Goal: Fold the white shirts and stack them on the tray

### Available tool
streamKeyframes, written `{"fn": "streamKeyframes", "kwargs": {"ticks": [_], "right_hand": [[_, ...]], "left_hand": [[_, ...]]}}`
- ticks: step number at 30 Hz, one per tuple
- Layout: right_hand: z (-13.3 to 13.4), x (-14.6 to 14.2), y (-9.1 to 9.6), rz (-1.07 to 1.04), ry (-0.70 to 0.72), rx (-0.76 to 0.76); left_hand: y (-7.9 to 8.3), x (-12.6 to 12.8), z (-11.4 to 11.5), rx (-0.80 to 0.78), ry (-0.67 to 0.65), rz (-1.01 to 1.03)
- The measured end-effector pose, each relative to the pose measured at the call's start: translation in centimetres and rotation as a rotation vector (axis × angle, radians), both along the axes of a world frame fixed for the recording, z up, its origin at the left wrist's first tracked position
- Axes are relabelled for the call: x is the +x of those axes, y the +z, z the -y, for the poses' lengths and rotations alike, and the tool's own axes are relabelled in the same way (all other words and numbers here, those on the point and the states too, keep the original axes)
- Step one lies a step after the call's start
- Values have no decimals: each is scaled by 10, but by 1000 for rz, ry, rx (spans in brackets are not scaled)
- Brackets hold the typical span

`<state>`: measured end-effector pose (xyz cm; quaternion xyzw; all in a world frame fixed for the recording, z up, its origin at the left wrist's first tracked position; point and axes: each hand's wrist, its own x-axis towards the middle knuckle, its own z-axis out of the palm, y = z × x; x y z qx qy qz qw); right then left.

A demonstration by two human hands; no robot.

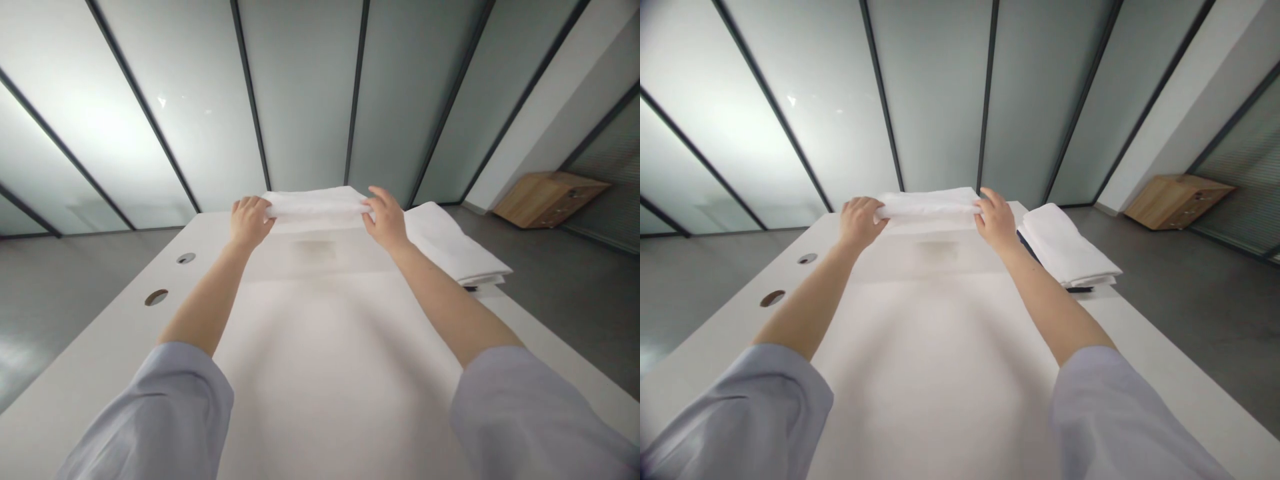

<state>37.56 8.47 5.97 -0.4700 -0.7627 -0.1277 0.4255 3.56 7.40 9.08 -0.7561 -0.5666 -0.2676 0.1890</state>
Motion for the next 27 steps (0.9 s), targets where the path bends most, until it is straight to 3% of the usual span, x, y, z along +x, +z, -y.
{"fn": "streamKeyframes", "kwargs": {"ticks": [5, 7, 9, 13, 20, 27], "right_hand": [[43, 0, -101, 124, 126, -308], [52, -1, -126, 160, 165, -446], [56, -2, -138, 159, 162, -521], [55, -2, -146, 91, 159, -537], [54, 1, -152, -35, 191, -551], [58, 8, -146, -254, 135, -617]], "left_hand": [[-100, 3, 32, -325, -38, -136], [-131, 6, 41, -442, -32, -143], [-148, 8, 47, -463, 19, -91], [-159, 9, 53, -447, 72, 6], [-161, 3, 55, -449, -36, 117], [-163, -5, 53, -511, -94, 621]]}}
